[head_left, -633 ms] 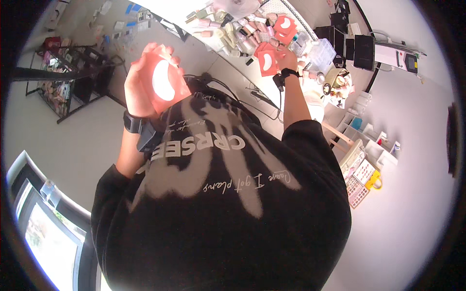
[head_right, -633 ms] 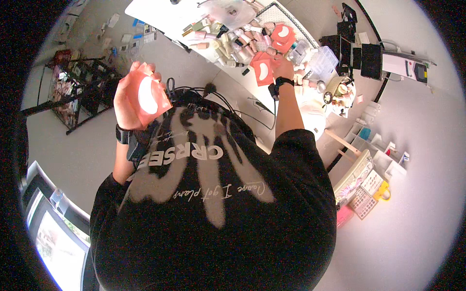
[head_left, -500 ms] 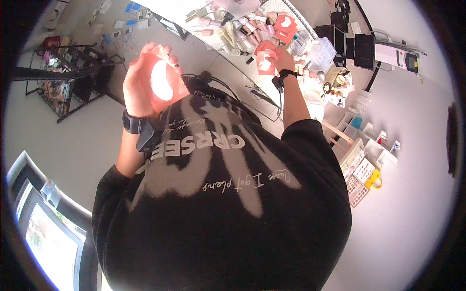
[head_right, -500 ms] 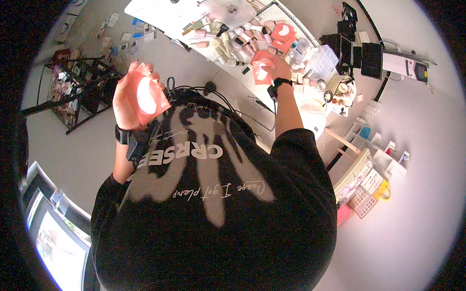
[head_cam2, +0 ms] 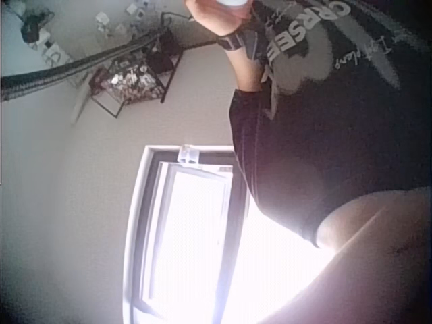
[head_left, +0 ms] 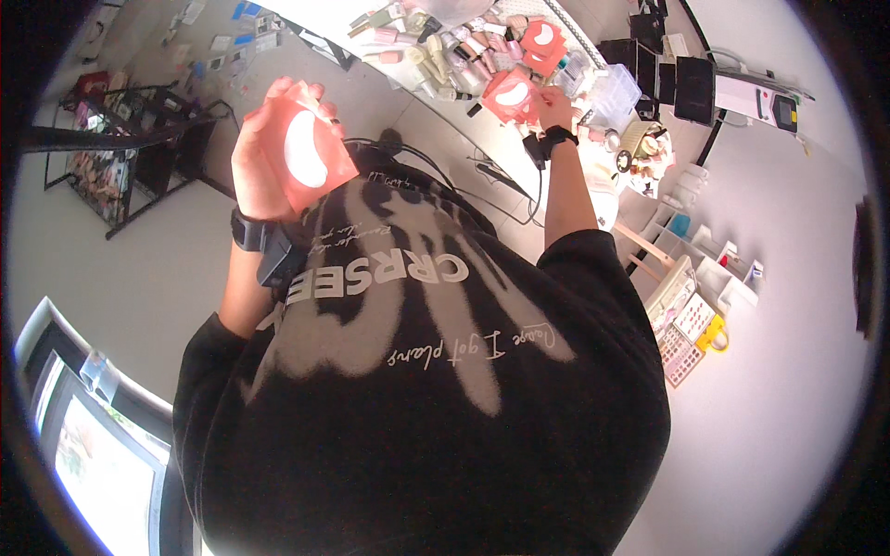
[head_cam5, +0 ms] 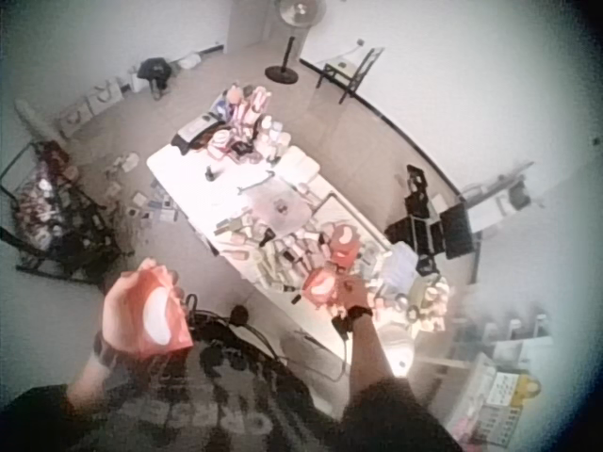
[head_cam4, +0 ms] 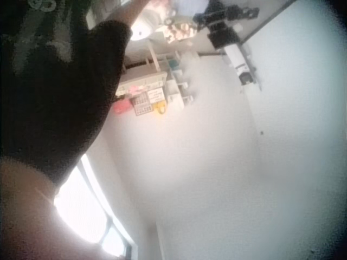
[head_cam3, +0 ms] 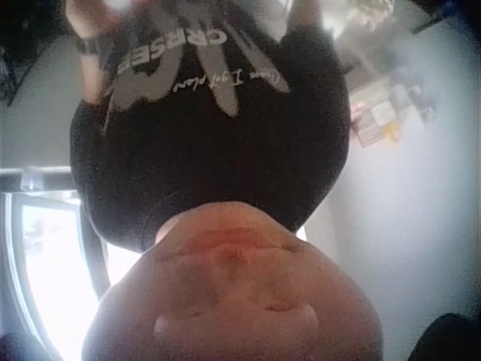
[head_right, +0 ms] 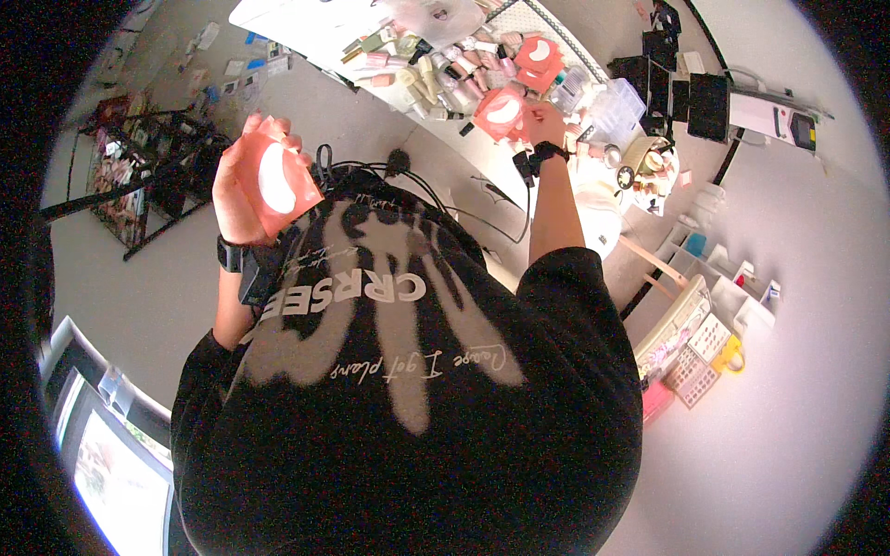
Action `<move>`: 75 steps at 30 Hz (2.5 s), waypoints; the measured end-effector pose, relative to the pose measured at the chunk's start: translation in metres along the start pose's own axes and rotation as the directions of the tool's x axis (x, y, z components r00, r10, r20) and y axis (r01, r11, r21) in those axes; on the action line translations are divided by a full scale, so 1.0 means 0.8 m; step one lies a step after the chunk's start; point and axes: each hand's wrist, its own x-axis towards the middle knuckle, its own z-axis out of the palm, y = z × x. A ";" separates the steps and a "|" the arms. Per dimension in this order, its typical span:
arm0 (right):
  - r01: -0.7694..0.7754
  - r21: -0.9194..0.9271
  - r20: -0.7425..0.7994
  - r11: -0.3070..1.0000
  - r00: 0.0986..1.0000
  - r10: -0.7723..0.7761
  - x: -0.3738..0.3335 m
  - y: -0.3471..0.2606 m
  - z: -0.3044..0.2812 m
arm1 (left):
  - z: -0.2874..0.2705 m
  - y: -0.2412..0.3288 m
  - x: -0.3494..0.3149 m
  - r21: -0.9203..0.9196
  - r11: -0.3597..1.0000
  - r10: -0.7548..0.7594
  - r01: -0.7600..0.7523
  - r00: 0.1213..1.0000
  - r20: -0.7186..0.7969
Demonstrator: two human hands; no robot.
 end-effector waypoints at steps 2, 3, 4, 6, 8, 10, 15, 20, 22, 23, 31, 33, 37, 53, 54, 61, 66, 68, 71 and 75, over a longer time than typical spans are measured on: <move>-0.058 0.055 -0.030 0.997 0.998 0.060 0.000 0.000 -0.017 | 0.001 -0.001 0.005 0.018 1.000 -0.005 0.005 1.000 -0.004; -0.081 0.347 -0.018 0.934 0.995 0.094 -0.005 0.009 -0.018 | 0.003 -0.001 0.008 0.031 0.999 -0.010 0.010 1.000 -0.009; -0.144 0.421 -0.021 0.895 0.985 0.169 -0.005 -0.013 -0.023 | 0.003 -0.002 0.007 0.037 0.999 0.004 -0.004 1.000 -0.026; -0.256 0.569 -0.024 0.781 0.945 0.327 -0.029 -0.081 -0.034 | 0.001 -0.007 0.011 0.007 1.000 0.010 -0.010 1.000 0.016; -0.293 0.784 0.113 0.547 0.934 0.339 -0.047 -0.108 -0.028 | -0.001 -0.009 0.018 -0.013 1.000 0.011 -0.011 0.998 0.061; -0.386 0.831 0.257 0.401 0.905 0.338 -0.066 -0.166 -0.020 | -0.005 -0.015 0.023 -0.031 0.999 0.030 -0.027 0.994 0.102; -0.502 0.801 0.511 0.325 0.857 0.066 -0.110 -0.277 0.004 | -0.016 -0.018 0.032 -0.009 0.993 0.116 -0.116 0.993 0.036; -0.498 0.749 0.602 0.437 0.787 -0.135 -0.136 -0.398 -0.002 | -0.010 -0.020 0.037 0.175 0.931 0.336 -0.319 0.939 -0.075; -0.500 0.740 0.640 0.449 0.728 -0.246 -0.146 -0.433 0.005 | -0.002 -0.021 0.033 0.272 0.893 0.402 -0.359 0.908 -0.121; -0.511 0.708 0.678 0.487 0.685 -0.266 -0.149 -0.442 0.015 | -0.006 -0.020 0.034 0.242 0.905 0.397 -0.351 0.899 -0.182; -0.357 0.501 0.775 0.788 0.590 -0.226 -0.163 -0.481 0.053 | -0.028 0.005 0.034 0.239 0.930 0.289 -0.281 0.957 0.001; -0.273 0.465 0.764 0.842 0.605 -0.226 -0.162 -0.477 0.055 | -0.060 0.010 0.045 0.266 0.927 0.266 -0.266 0.963 0.035; -0.357 0.458 0.711 0.814 0.697 -0.094 -0.163 -0.486 0.038 | -0.054 0.023 0.051 -0.061 0.983 0.176 -0.171 0.979 0.104; -0.214 0.616 0.495 0.758 0.854 -0.162 -0.170 -0.455 0.066 | -0.062 0.056 0.069 -0.112 0.993 0.038 -0.019 0.985 0.166; -0.225 0.597 0.471 0.770 0.876 -0.109 -0.160 -0.442 0.061 | -0.067 0.057 0.070 -0.052 0.998 0.044 -0.036 0.984 0.171; 0.125 -0.091 0.104 0.988 0.988 -0.115 -0.101 -0.197 0.064 | -0.040 0.071 0.057 -0.215 0.977 0.049 -0.007 0.980 0.191; 0.141 -0.422 0.087 0.896 0.990 -0.115 -0.074 -0.053 0.032 | -0.009 0.041 0.050 -0.204 0.979 0.069 -0.025 0.975 0.210; 0.068 -0.392 0.030 0.917 0.998 -0.062 -0.059 -0.035 0.025 | 0.004 0.019 0.041 -0.224 0.975 0.046 -0.004 0.982 0.184; 0.248 -0.421 0.061 0.873 0.968 -0.245 -0.049 -0.016 0.016 | 0.019 -0.019 0.037 -0.238 0.971 0.008 0.024 0.991 0.135; 0.314 -0.431 0.136 0.846 0.949 -0.283 -0.039 -0.004 0.010 | 0.040 -0.061 0.042 -0.139 0.990 0.001 0.010 0.997 0.076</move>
